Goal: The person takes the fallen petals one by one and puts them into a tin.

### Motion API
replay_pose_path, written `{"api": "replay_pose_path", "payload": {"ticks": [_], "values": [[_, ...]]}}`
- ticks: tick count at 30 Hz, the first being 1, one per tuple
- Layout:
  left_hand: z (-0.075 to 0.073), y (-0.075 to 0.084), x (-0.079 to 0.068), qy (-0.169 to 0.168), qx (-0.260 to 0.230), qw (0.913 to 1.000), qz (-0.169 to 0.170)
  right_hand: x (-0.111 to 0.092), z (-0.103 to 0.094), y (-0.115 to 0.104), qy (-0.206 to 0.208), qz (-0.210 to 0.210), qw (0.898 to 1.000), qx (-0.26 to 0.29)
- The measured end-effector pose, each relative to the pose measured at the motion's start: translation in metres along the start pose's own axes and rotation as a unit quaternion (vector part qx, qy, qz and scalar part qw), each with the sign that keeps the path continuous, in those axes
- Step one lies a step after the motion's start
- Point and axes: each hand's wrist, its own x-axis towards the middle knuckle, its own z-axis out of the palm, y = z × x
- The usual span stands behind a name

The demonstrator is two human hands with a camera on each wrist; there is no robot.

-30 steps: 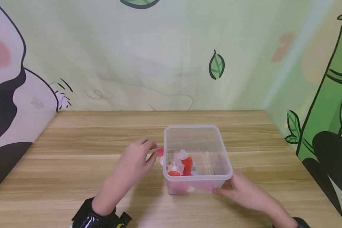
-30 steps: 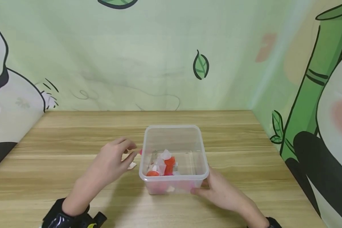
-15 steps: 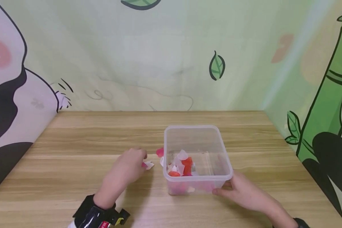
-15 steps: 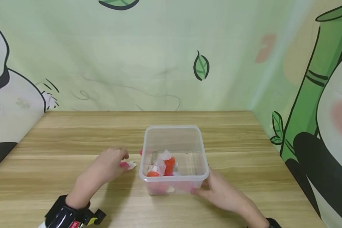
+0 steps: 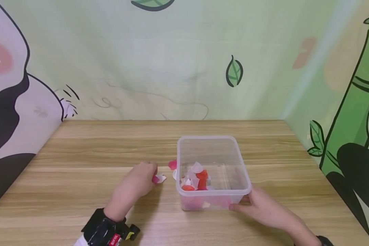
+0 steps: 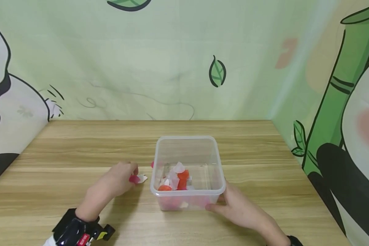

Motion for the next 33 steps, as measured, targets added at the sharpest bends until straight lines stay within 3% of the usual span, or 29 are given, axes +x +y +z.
{"api": "replay_pose_path", "payload": {"ticks": [7,18,33], "values": [[0.004,-0.002,0.003,-0.01,-0.016,0.9998,0.003,0.0,-0.001,-0.001,-0.001,-0.001,1.0,-0.002],[0.01,-0.008,0.006,0.006,-0.005,0.9997,0.025,0.0,-0.001,-0.002,-0.006,0.007,1.0,0.01],[-0.007,-0.006,0.001,0.024,-0.019,0.9989,0.034,0.0,-0.001,0.0,-0.006,0.002,1.0,0.008]]}}
